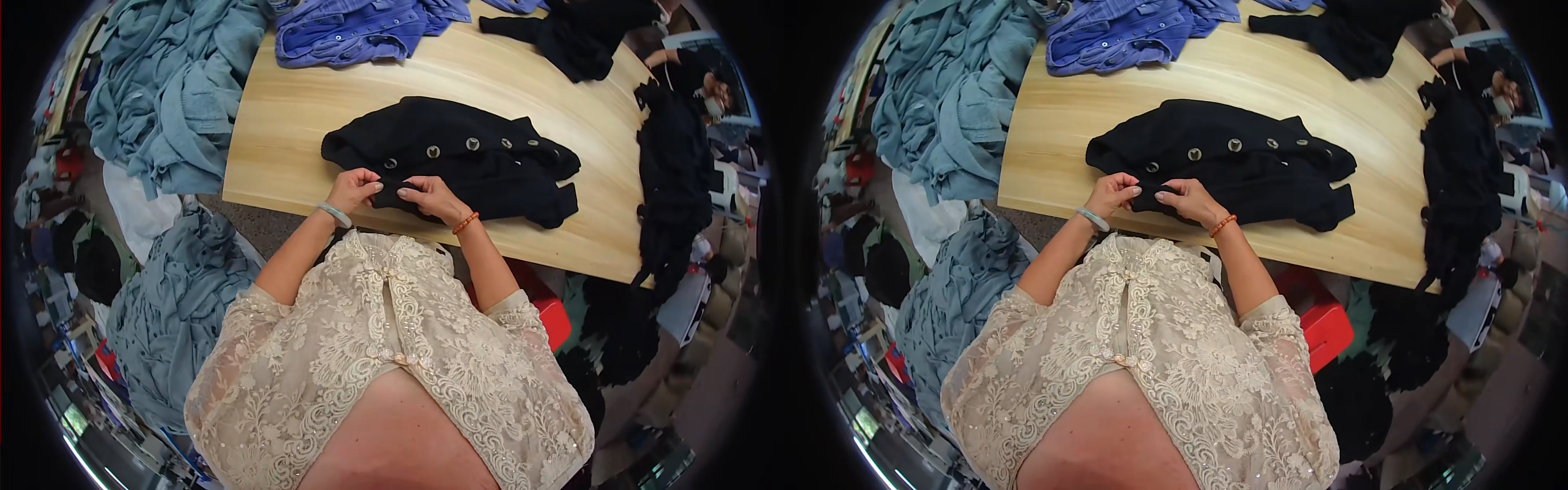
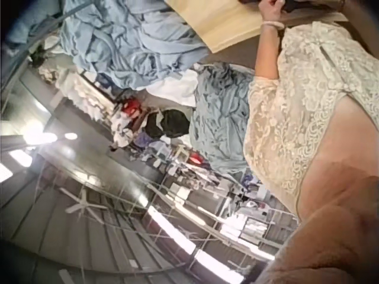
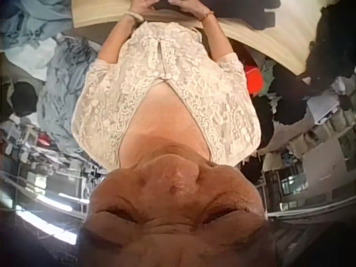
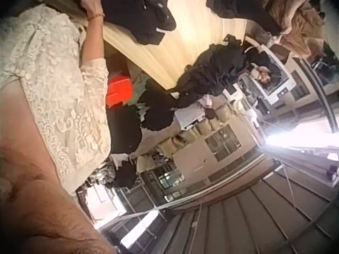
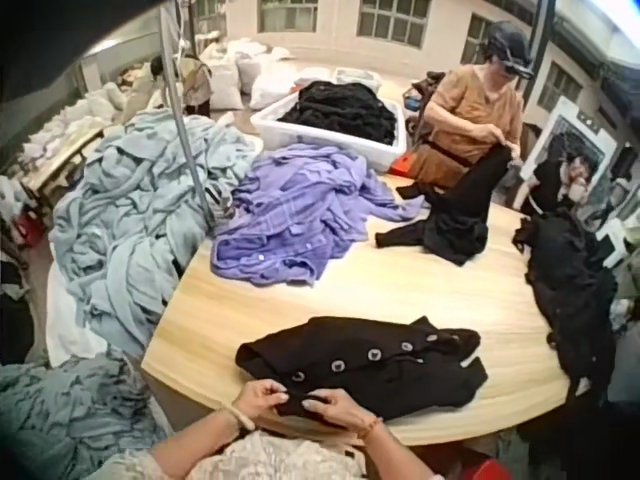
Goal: The person buttons and folds black garments on a wooden table by hand, then opens and reaches inside a red plastic bag.
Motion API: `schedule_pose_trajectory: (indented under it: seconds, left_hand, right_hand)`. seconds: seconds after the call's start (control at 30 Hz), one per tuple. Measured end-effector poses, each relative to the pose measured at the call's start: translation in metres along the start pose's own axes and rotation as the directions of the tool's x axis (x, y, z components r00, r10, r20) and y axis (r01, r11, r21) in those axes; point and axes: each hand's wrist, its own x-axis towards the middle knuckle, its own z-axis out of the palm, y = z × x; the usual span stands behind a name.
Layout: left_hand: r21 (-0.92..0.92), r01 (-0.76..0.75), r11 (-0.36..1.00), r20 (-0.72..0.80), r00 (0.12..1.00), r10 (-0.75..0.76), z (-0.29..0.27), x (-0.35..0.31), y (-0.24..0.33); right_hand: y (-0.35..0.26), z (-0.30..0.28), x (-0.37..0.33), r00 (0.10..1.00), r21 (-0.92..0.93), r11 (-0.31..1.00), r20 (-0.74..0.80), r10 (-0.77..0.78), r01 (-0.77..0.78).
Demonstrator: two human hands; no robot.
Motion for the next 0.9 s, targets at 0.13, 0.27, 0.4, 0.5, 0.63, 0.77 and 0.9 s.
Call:
schedule_pose_trajectory:
  seconds: [0.13,0.27,0.4,0.5,0.63,0.77,0.9]
  left_hand:
    - [0.031,0.047,0.998,0.104,0.993,-0.050,0.005,0.006,0.010]
    - [0.137,0.011,0.991,0.128,0.991,-0.029,0.013,0.006,0.018]
    - [0.121,-0.043,0.992,0.138,0.990,0.026,0.013,0.002,0.001]
    - [0.252,-0.085,0.964,0.173,0.984,0.042,0.009,0.010,0.005]
    - [0.588,-0.439,0.680,0.113,0.876,0.468,0.012,0.030,0.017]
    - [0.932,-0.342,0.121,0.240,0.831,0.502,0.024,0.057,0.023]
    - [0.952,-0.306,0.007,0.252,0.796,0.550,0.029,0.058,0.017]
  right_hand:
    - [0.003,0.008,-0.005,0.994,0.055,0.997,-0.091,0.055,-0.050]
    - [0.019,0.016,-0.004,0.961,-0.083,0.977,-0.183,-0.208,0.196]
    - [0.041,0.020,0.003,0.923,-0.342,0.921,-0.258,-0.284,0.187]
    - [0.037,0.031,-0.001,0.855,-0.536,0.835,-0.368,-0.366,0.127]
    - [0.020,0.042,0.000,0.845,-0.588,0.803,-0.379,-0.379,0.096]
    - [0.022,0.046,0.010,0.728,-0.698,0.663,-0.301,-0.616,0.272]
    - [0.023,0.046,0.008,0.749,-0.741,0.642,-0.310,-0.586,0.195]
